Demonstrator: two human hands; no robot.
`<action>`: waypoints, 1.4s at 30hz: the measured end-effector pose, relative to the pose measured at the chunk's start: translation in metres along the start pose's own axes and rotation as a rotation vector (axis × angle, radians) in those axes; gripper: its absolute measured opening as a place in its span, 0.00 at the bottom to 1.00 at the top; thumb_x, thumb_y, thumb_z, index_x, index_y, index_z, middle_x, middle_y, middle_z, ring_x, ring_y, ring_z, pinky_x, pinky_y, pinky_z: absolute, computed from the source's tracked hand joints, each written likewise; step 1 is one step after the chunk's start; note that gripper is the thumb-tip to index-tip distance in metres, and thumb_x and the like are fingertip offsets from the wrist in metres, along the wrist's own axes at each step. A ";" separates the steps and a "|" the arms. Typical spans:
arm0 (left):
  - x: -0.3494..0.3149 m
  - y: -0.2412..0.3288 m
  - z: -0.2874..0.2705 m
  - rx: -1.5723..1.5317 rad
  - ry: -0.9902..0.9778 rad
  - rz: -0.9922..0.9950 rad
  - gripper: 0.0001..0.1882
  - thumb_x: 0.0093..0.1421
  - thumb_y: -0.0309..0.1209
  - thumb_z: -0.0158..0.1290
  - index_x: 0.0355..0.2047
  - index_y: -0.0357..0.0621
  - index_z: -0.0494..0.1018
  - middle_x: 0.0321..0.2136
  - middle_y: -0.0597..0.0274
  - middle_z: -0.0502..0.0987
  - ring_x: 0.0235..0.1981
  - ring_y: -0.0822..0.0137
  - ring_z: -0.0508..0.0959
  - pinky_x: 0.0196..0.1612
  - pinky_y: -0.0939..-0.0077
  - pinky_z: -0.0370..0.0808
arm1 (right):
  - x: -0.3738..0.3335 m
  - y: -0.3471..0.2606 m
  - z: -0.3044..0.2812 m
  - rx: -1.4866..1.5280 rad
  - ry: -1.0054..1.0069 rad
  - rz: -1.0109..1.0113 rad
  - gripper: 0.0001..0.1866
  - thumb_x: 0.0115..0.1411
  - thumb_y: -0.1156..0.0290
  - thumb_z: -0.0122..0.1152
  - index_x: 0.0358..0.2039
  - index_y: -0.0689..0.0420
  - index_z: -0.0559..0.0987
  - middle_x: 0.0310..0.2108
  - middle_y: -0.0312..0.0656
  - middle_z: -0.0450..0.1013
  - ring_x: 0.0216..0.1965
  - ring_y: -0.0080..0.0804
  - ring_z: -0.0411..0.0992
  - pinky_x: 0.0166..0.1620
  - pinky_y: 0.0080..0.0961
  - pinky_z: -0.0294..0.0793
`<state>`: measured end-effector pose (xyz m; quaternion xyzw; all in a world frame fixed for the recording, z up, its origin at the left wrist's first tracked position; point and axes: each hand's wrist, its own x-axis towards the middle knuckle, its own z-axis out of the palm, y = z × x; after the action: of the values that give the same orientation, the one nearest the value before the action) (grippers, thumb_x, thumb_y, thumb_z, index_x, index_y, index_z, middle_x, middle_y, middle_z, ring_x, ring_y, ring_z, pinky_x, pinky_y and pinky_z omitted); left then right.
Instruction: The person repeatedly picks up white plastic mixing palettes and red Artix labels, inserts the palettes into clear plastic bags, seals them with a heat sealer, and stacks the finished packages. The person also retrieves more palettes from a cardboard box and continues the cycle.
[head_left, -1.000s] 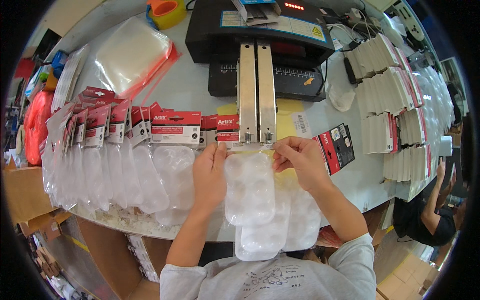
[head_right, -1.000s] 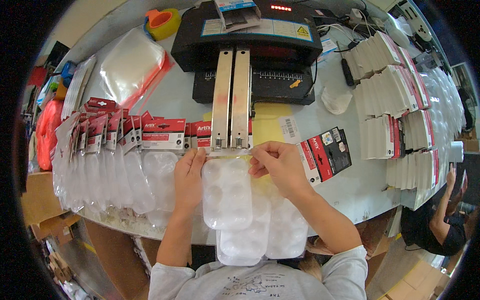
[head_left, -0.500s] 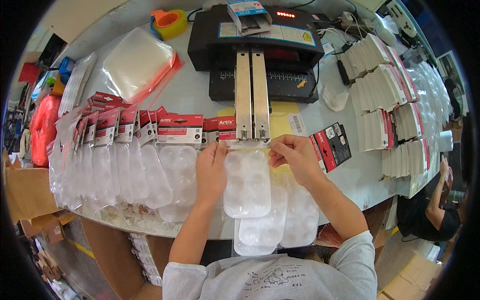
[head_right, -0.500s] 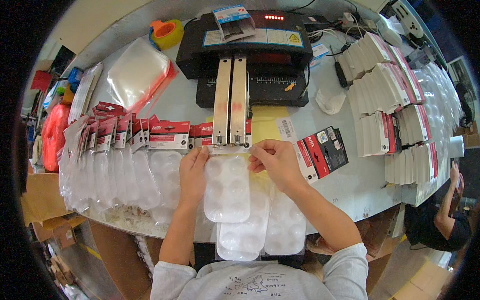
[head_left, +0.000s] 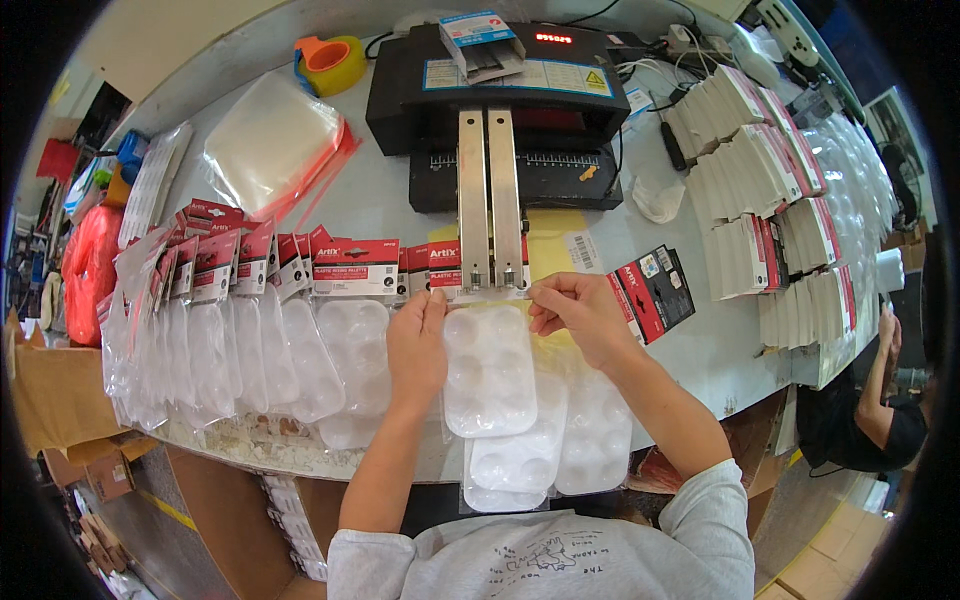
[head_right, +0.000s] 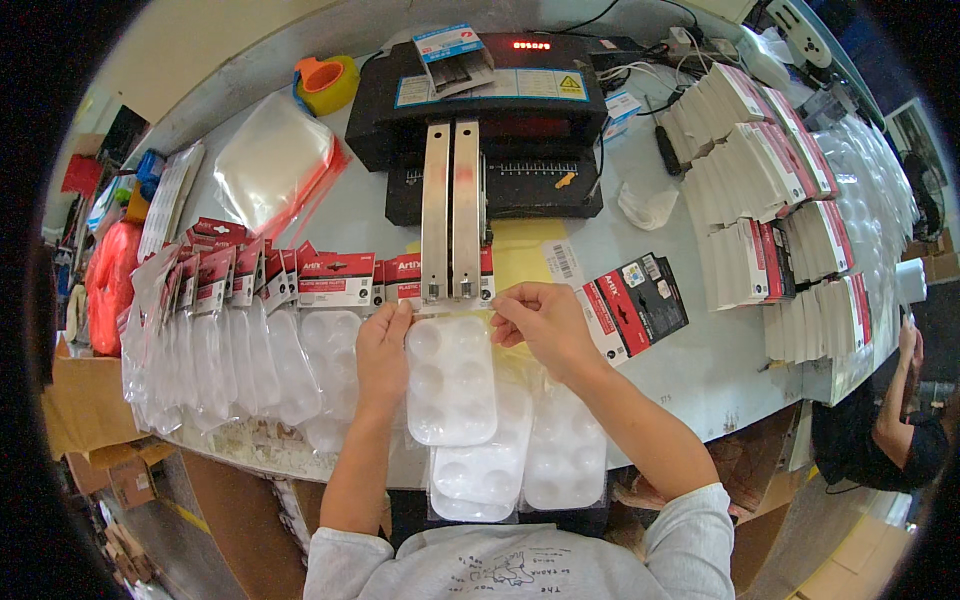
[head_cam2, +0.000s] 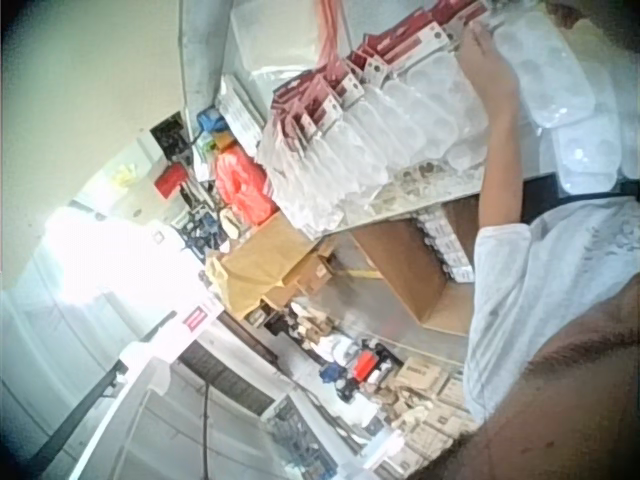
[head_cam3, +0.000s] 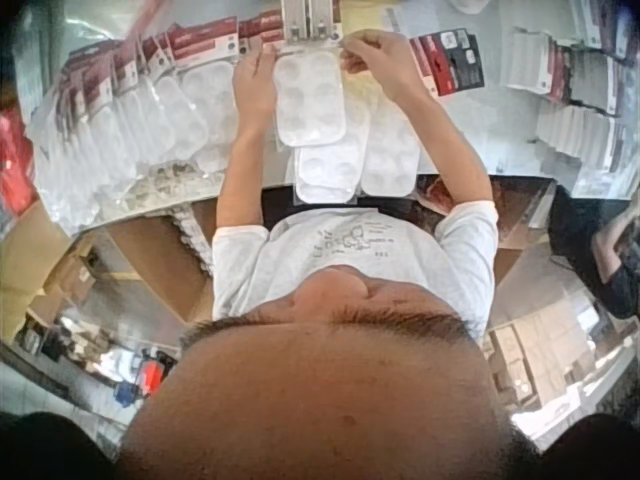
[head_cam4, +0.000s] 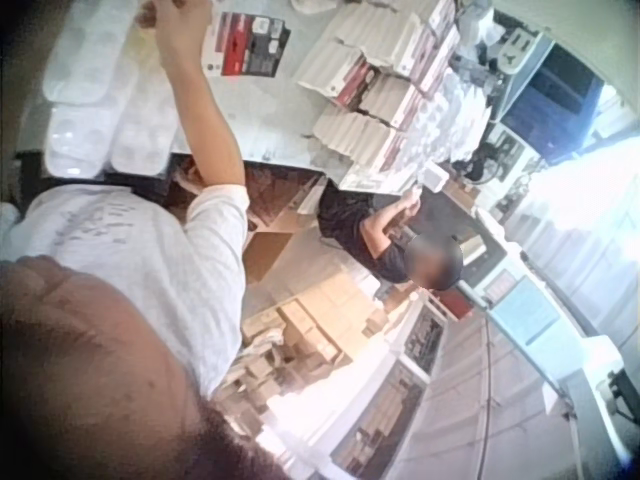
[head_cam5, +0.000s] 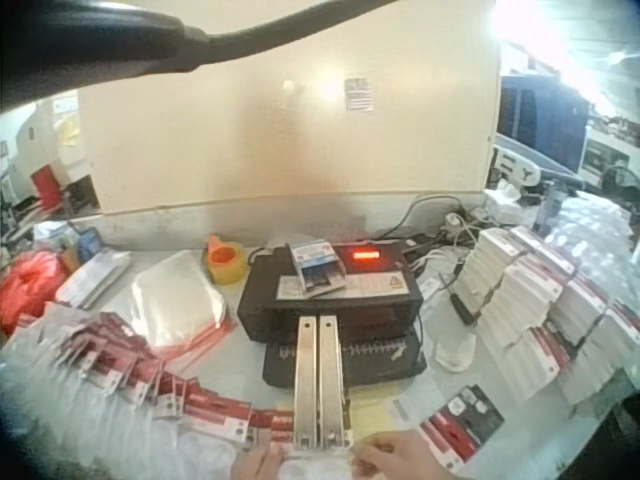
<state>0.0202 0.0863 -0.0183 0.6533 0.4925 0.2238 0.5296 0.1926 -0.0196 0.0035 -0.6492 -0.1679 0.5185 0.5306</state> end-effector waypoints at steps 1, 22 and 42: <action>0.000 0.003 0.000 0.022 0.004 -0.008 0.15 0.62 0.34 0.43 0.26 0.33 0.70 0.23 0.49 0.74 0.25 0.60 0.73 0.32 0.68 0.68 | 0.000 0.000 -0.002 0.029 -0.049 -0.049 0.10 0.57 0.72 0.57 0.32 0.67 0.77 0.24 0.41 0.73 0.23 0.25 0.73 0.29 0.18 0.74; 0.014 0.008 -0.424 0.716 0.790 0.178 0.17 0.65 0.39 0.42 0.35 0.36 0.73 0.26 0.61 0.73 0.29 0.70 0.68 0.31 0.76 0.66 | -0.035 0.046 -0.116 -1.261 0.499 -0.250 0.49 0.45 0.59 0.69 0.60 0.69 0.53 0.63 0.60 0.46 0.64 0.56 0.46 0.63 0.38 0.48; -0.067 0.022 -0.009 0.445 -0.005 0.498 0.13 0.48 0.33 0.62 0.29 0.41 0.71 0.34 0.56 0.66 0.34 0.57 0.66 0.35 0.65 0.64 | -0.057 -0.013 -0.079 -0.802 0.665 -0.260 0.27 0.41 0.72 0.71 0.44 0.62 0.74 0.31 0.39 0.77 0.31 0.24 0.75 0.37 0.22 0.72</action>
<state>-0.0059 0.0319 0.0200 0.8537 0.3534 0.2319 0.3042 0.2413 -0.0989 0.0353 -0.9039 -0.2547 0.1103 0.3255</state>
